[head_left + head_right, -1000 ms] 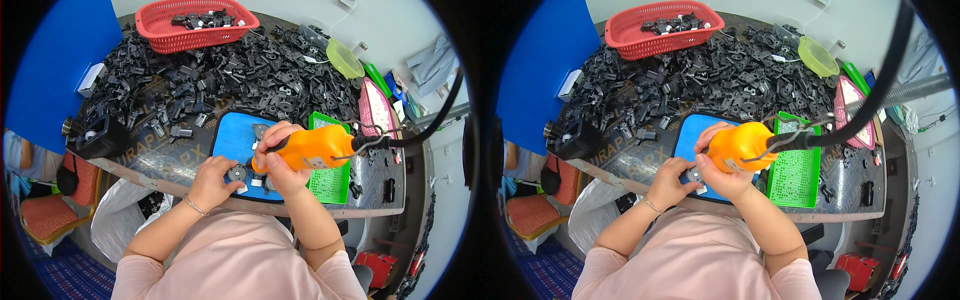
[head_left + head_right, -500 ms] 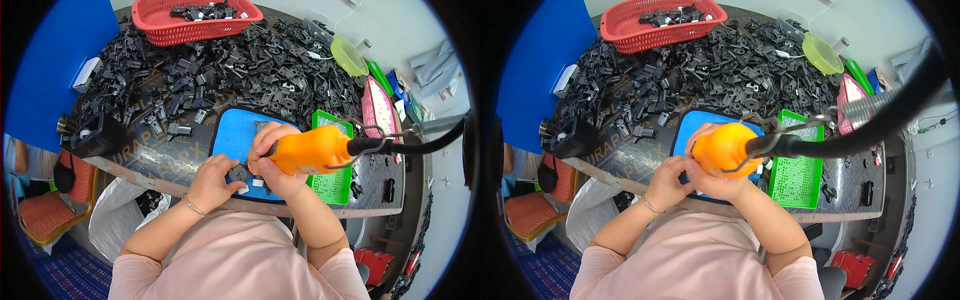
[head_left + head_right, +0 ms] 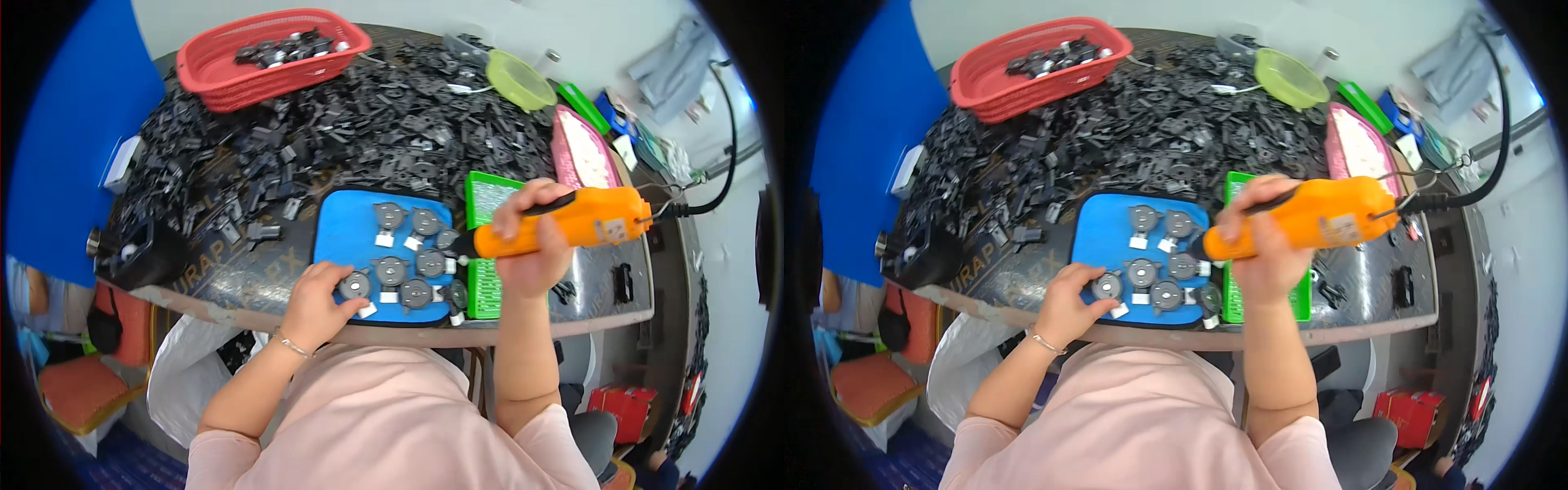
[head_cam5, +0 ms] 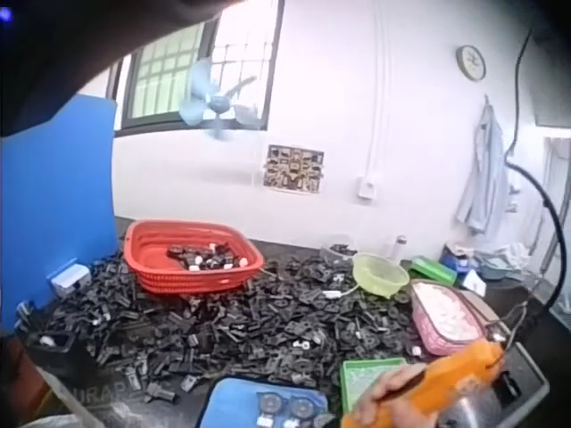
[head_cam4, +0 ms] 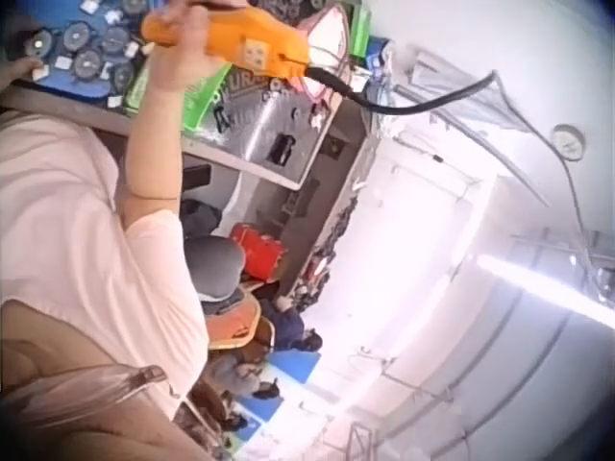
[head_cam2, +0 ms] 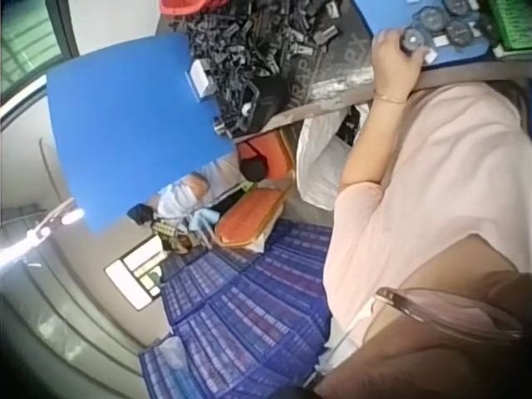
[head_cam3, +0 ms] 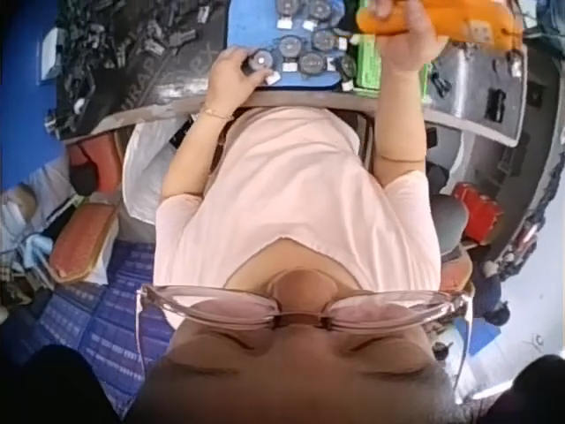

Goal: Assembling small plastic toy components using an electric screwdriver at a factory workbench.

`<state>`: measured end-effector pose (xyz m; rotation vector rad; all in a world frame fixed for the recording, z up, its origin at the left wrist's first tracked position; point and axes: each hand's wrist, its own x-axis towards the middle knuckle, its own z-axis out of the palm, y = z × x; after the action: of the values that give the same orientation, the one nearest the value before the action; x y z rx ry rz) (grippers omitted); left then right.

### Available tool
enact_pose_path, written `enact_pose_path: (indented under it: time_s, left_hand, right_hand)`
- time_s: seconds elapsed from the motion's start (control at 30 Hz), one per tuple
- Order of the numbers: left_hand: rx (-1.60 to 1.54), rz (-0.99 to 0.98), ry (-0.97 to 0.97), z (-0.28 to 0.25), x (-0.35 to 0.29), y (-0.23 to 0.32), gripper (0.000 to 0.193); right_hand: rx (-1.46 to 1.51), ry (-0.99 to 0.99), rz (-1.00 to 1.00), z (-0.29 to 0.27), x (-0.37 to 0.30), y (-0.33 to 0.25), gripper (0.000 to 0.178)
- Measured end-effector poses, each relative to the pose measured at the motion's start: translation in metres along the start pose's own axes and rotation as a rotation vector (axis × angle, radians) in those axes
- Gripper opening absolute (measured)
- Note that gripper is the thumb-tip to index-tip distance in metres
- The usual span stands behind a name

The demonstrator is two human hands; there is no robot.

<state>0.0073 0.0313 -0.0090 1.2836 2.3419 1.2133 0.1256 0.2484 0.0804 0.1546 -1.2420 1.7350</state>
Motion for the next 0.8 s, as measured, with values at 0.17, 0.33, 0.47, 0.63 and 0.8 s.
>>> enact_pose_path:
  time_s: [0.17, 0.33, 0.47, 0.63, 0.8]
  left_hand:
    - [0.0, 0.053, -0.053, 0.007, 0.0, 0.007, 0.046]
    - [-0.051, 0.029, -0.124, 0.022, 0.003, 0.016, 0.047]
    - [-0.038, 0.046, -0.123, 0.026, 0.009, 0.019, 0.047]
    - [-0.021, 0.045, -0.126, 0.03, 0.014, 0.021, 0.047]
    - [-0.03, 0.04, -0.131, 0.032, 0.018, 0.021, 0.047]
  right_hand:
    - [-0.357, 0.318, -0.107, -0.081, -0.003, -0.034, 0.022]
    - [-0.393, 0.375, -0.116, -0.095, -0.012, -0.023, 0.021]
    - [-0.403, 0.322, -0.097, -0.096, -0.01, -0.017, 0.021]
    - [-0.417, 0.332, -0.075, -0.096, -0.01, -0.014, 0.018]
    - [-0.416, 0.326, -0.069, -0.096, -0.012, -0.013, 0.019]
